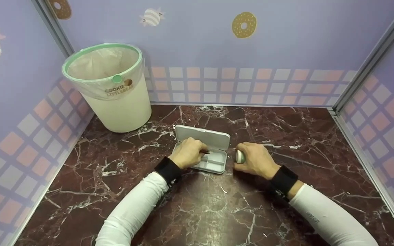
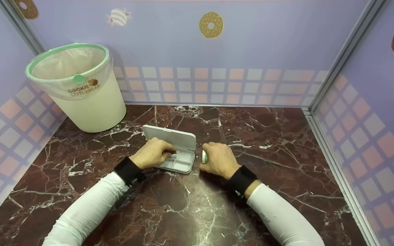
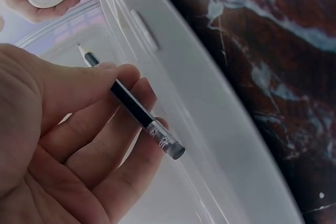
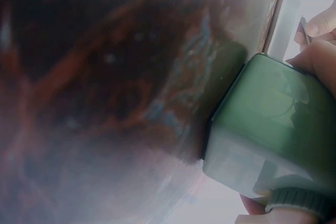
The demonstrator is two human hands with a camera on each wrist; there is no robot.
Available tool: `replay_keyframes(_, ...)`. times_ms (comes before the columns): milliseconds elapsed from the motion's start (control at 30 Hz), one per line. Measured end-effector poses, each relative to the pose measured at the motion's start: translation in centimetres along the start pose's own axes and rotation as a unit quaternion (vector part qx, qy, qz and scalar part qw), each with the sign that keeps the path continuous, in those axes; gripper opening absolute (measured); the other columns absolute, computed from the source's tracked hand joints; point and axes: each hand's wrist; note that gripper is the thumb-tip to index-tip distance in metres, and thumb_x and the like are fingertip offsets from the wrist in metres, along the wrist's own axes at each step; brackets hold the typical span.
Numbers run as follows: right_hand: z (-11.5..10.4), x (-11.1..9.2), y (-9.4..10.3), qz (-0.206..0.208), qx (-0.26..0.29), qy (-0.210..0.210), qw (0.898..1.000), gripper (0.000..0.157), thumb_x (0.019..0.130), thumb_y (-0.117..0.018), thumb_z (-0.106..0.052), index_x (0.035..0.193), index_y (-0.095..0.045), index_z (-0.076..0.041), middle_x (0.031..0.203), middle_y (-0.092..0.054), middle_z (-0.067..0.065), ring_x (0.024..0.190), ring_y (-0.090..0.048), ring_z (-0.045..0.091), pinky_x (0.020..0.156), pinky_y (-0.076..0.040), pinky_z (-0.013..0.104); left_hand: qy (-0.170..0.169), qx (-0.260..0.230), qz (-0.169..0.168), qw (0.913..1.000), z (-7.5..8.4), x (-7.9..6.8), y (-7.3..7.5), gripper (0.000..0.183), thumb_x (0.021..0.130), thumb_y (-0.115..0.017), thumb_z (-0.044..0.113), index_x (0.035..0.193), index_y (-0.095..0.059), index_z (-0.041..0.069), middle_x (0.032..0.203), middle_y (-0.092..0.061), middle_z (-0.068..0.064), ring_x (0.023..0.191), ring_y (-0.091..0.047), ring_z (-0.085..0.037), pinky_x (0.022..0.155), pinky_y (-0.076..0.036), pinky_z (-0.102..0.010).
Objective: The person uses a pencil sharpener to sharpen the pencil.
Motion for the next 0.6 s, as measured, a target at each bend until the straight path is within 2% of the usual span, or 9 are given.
replay_keyframes(167,-0.03,-0.05,-0.05,-0.002,-0.002,0.000,1.000,0.041,0.072,-0.093,-0.036,0.091,-0.065,-0.013,0.082,-0.071,0.001,0.069,-0.068,0.023,0.067,-0.062,0.047,0.008,0.007,-0.009,0.9999,-0.14,0.01,-0.25,0.028,0.092,-0.078,0.003,0.108,-0.091,0.021,0.102,-0.089,-0.006,0.089,-0.084,-0.031,0.083,-0.069,-0.051)
replay_keyframes(300,-0.01,-0.03,0.03,-0.002,-0.001,-0.001,1.000,0.040,0.072,-0.093,-0.036,0.091,-0.066,-0.013,0.081,-0.070,0.001,0.069,-0.067,0.023,0.066,-0.062,0.046,0.006,0.009,-0.001,0.9999,-0.36,0.03,-0.43,0.031,0.090,-0.077,0.001,0.107,-0.091,0.022,0.103,-0.089,-0.007,0.092,-0.084,-0.031,0.084,-0.069,-0.051)
replay_keyframes(600,0.05,-0.01,-0.07,-0.006,0.002,-0.006,1.000,0.042,0.074,-0.094,-0.038,0.090,-0.064,-0.014,0.080,-0.067,0.001,0.067,-0.065,0.021,0.064,-0.060,0.046,0.002,0.008,0.006,0.9999,-0.88,0.46,-0.71,0.024,0.090,-0.080,0.002,0.101,-0.091,0.020,0.098,-0.088,-0.006,0.087,-0.083,-0.033,0.082,-0.068,-0.053)
Point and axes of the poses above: each hand's wrist, its own x-axis towards the middle knuckle, its own y-axis out of the back of the hand, z = x × y
